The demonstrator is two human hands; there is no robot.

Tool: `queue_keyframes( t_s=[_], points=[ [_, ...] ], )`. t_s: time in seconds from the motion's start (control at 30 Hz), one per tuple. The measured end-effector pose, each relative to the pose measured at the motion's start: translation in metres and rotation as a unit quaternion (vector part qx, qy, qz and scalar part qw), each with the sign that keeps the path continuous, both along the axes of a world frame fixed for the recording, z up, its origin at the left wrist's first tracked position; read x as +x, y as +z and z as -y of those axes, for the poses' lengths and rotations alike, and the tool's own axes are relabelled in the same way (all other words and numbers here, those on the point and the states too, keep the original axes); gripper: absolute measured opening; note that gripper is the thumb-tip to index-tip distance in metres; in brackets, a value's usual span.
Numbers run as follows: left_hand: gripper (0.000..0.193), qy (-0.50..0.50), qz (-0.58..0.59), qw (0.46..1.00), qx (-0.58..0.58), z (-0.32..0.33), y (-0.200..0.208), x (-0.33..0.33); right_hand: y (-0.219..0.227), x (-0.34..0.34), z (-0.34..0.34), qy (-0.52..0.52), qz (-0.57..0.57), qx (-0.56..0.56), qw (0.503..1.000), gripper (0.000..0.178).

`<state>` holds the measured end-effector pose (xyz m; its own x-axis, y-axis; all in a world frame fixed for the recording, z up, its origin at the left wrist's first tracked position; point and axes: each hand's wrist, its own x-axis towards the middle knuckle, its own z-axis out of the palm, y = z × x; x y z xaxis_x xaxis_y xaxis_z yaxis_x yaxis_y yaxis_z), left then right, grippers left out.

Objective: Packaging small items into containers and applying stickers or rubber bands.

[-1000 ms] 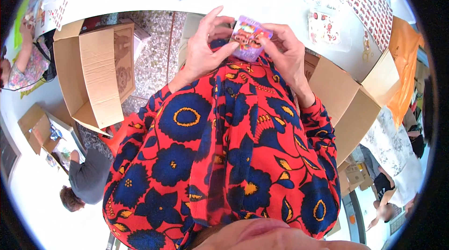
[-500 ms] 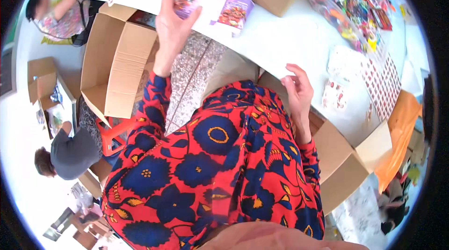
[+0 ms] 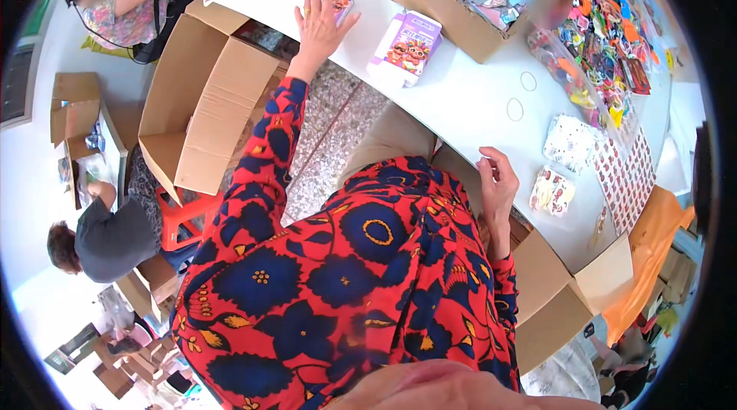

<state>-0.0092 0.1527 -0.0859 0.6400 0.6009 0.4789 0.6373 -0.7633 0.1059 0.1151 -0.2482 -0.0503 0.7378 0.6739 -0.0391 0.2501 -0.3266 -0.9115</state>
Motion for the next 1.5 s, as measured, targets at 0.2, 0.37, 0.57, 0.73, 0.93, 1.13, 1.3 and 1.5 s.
queue_keyframes(
  t_s=[0.2,0.37,0.57,0.73,0.93,1.13,1.3,1.5],
  points=[
    [0.099,-0.064,0.034,0.983,-0.169,0.105,0.035,0.036,-0.007,0.005,-0.016,0.015,0.042,0.029,0.999,0.016],
    [0.106,-0.008,-0.014,0.978,-0.207,0.129,0.023,0.063,-0.003,-0.002,-0.021,0.037,0.071,0.051,0.995,0.015],
    [0.105,-0.011,0.000,0.976,-0.217,0.123,0.023,0.063,-0.011,-0.007,-0.016,0.027,0.047,0.036,0.998,0.013],
    [0.103,-0.034,0.054,0.974,-0.217,0.120,0.025,0.060,-0.011,-0.007,-0.020,0.029,0.043,0.044,0.998,0.013],
    [0.103,-0.045,0.103,0.979,-0.169,0.121,0.048,0.050,-0.007,-0.004,-0.021,0.023,0.048,0.041,0.998,0.013],
    [0.096,-0.176,0.290,0.875,-0.345,0.133,0.076,0.040,-0.005,0.002,-0.024,0.033,0.039,0.041,0.998,0.012],
    [0.077,-0.233,0.358,0.551,-0.717,0.160,0.101,0.033,0.029,0.025,-0.037,0.040,-0.063,0.077,0.994,0.015],
    [0.072,-0.316,0.349,0.338,-0.815,0.190,0.102,0.034,0.085,0.059,-0.057,0.117,-0.064,0.240,0.962,0.029]
  ],
)
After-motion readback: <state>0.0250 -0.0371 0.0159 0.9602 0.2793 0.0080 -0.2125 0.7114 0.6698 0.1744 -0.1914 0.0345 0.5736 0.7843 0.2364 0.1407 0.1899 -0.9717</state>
